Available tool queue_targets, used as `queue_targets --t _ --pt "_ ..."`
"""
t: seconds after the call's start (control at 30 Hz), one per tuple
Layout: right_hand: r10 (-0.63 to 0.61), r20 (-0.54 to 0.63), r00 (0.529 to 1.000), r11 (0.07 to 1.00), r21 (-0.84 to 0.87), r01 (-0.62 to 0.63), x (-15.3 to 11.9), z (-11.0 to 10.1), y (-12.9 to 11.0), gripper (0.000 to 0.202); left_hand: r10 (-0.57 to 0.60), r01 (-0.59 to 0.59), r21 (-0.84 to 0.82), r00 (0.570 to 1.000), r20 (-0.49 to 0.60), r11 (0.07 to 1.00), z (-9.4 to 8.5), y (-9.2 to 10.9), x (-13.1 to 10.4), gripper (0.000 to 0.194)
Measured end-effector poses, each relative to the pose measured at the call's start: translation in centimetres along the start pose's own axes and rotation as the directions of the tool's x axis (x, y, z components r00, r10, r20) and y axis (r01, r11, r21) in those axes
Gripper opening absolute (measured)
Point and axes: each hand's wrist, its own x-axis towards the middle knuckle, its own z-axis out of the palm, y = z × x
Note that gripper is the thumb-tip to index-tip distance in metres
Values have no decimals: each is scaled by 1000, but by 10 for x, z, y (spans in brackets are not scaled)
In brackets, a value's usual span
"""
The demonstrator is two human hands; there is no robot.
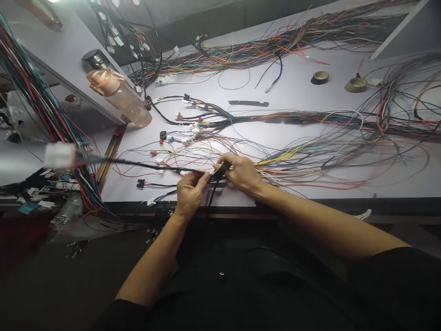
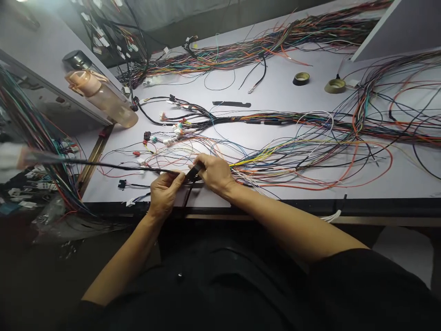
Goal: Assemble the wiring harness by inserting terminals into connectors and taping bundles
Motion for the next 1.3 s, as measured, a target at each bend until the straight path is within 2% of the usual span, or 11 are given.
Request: queue_targets --t 0.07,0.13,0.23,0.3,0.47,0.73,0.83,0.9,1.03,1.13,1.3 --pt "-82 3 997 995 -58 82 5 -8 1 11 3 -3 -24 1000 -16 1000 -1 0 0 20" --pt "-227 43 973 962 -144 231 5 -19 0 30 2 -3 -39 1000 -19 999 -1 1 0 19" --pt "-430 165 888 852 -252 459 1 -36 -6 40 5 -5 -46 1000 -5 999 0 3 0 17" --pt "-481 206 852 811 -264 522 -2 -43 -10 37 16 -16 -25 1000 1 1000 0 3 0 17" --pt "-396 305 866 854 -224 470 11 -47 -9 25 49 -48 12 999 -12 999 -1 3 1 18" --pt "-360 437 824 841 -231 490 37 -46 -6 12 78 -78 1 997 24 997 -7 1 -2 19" --pt "-364 464 808 828 -236 509 42 -39 -14 13 213 -222 100 973 92 970 -10 4 1 13" --pt "-362 474 803 824 -240 514 47 -34 -18 15 349 -370 204 928 133 906 -12 10 5 7" --pt "-390 431 814 848 -177 500 52 -29 -17 13 446 -499 298 865 229 814 -17 24 16 7" --pt "-370 385 845 899 -79 430 46 -32 -11 10 400 -465 265 877 264 845 -18 32 21 7" --pt "-357 157 921 934 46 355 16 -33 -5 14 395 -416 235 909 132 879 -13 37 25 10"
